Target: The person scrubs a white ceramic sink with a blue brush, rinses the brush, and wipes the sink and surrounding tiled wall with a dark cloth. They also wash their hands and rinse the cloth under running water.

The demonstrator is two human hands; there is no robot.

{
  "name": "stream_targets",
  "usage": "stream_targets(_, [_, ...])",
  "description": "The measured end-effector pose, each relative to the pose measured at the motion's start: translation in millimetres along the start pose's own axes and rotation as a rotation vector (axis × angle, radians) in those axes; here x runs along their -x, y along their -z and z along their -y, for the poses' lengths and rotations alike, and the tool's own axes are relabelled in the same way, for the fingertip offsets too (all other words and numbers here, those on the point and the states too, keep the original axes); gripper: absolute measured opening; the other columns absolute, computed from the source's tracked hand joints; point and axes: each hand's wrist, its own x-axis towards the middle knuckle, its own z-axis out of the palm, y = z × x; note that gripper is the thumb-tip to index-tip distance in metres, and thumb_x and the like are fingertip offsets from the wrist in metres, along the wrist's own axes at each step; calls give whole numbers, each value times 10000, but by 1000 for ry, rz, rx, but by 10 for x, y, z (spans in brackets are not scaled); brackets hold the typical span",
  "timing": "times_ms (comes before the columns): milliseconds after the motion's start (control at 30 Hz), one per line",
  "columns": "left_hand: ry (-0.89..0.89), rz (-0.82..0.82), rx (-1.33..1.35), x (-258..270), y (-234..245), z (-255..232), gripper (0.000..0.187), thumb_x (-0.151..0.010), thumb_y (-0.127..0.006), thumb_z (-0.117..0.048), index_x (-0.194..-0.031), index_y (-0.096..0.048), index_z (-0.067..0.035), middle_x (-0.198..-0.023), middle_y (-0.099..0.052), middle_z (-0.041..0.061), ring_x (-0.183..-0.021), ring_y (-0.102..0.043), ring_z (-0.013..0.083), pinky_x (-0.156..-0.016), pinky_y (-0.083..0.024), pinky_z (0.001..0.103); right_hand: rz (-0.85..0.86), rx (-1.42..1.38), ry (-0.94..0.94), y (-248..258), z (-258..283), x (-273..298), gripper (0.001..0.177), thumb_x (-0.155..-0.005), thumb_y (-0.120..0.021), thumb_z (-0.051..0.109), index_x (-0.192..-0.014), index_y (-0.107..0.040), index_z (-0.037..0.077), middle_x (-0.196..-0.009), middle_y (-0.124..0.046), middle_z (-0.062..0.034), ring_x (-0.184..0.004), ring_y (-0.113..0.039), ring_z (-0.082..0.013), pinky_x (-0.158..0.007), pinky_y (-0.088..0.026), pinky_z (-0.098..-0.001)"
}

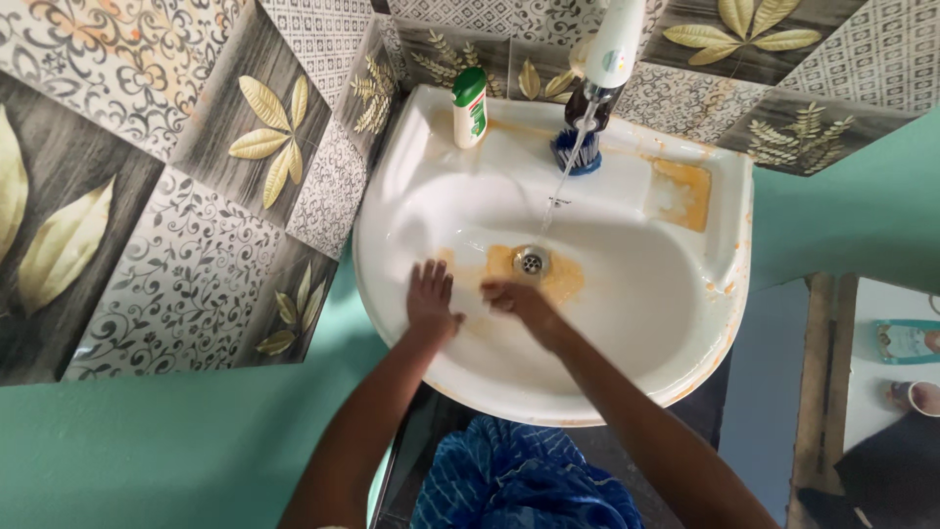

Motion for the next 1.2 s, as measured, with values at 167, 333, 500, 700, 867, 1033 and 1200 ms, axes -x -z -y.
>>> stream_targets(167, [-343, 206, 480, 9, 33, -1089, 989, -992, -428, -605, -1648, 16, -13, -1733, -14, 195, -1595, -61, 374, -1269, -122, 534, -387, -622, 154, 560, 932, -633, 251, -1063, -466, 175, -1014, -652, 13, -876, -673, -104, -778, -628, -203, -688, -495, -318])
stream_targets(333, [-700, 304, 763, -62, 29, -1718, 807, -1010, -295, -597, -1634, -110, -121, -1733, 8, 95, -1597, -27, 294, -1275, -80, 485, -378, -838, 194, 416, 1902, -767, 182, -1030, -438, 116, -927, -578, 64, -793, -605, -77, -687, -550, -185, -599, -440, -303])
stream_targets(500, [-741, 244, 948, -317, 61, -1316, 644, -989, -472, -559, -1492, -454, -158, -1529, -458, 118, -1378, -462, 327, -1153, -373, 449, -322, -850, 194, 277, 2400, -688, 168, -1019, -443, 111, -894, -547, 65, -744, -561, -69, -617, -479, -161, -533, -398, -294])
stream_targets(700, [-753, -453, 1128, -725, 867, -763, 211, -962, -641, -241, -1100, -653, -82, -1039, -749, 103, -1030, -736, 294, -905, -575, 421, -321, -747, 16, 902, 2529, -477, 184, -1022, -494, 107, -865, -562, 40, -706, -560, -69, -561, -433, -144, -461, -361, -280])
stream_targets(867, [-678, -824, 1142, -715, 1637, -578, 251, -940, -648, -146, -1187, -616, -113, -1127, -707, 82, -1078, -651, 323, -912, -537, 453, -603, -187, 126, 1546, 2641, -51, 203, -1047, -516, 179, -1063, -649, 26, -924, -681, -87, -805, -623, -182, -743, -523, -322])
stream_targets(1033, [-798, -896, 1070, -748, 2061, -590, 250, -926, -655, -92, -1170, -611, -128, -1139, -679, 82, -1121, -628, 318, -899, -543, 448, -592, 266, 245, 1730, 2539, 112, 377, -1068, -485, 196, -1414, -542, 59, -1390, -626, -62, -1325, -559, -180, -1129, -419, -337])
stream_targets(1200, [-832, -956, 1037, -753, 2101, -583, 273, -913, -654, -68, -1173, -591, -126, -1211, -641, 68, -1186, -603, 305, -957, -531, 449, -909, 831, 211, 1960, 2097, -71, 413, -1075, -474, 129, -1465, -601, 78, -1495, -645, -127, -1344, -635, -253, -1150, -507, -389])
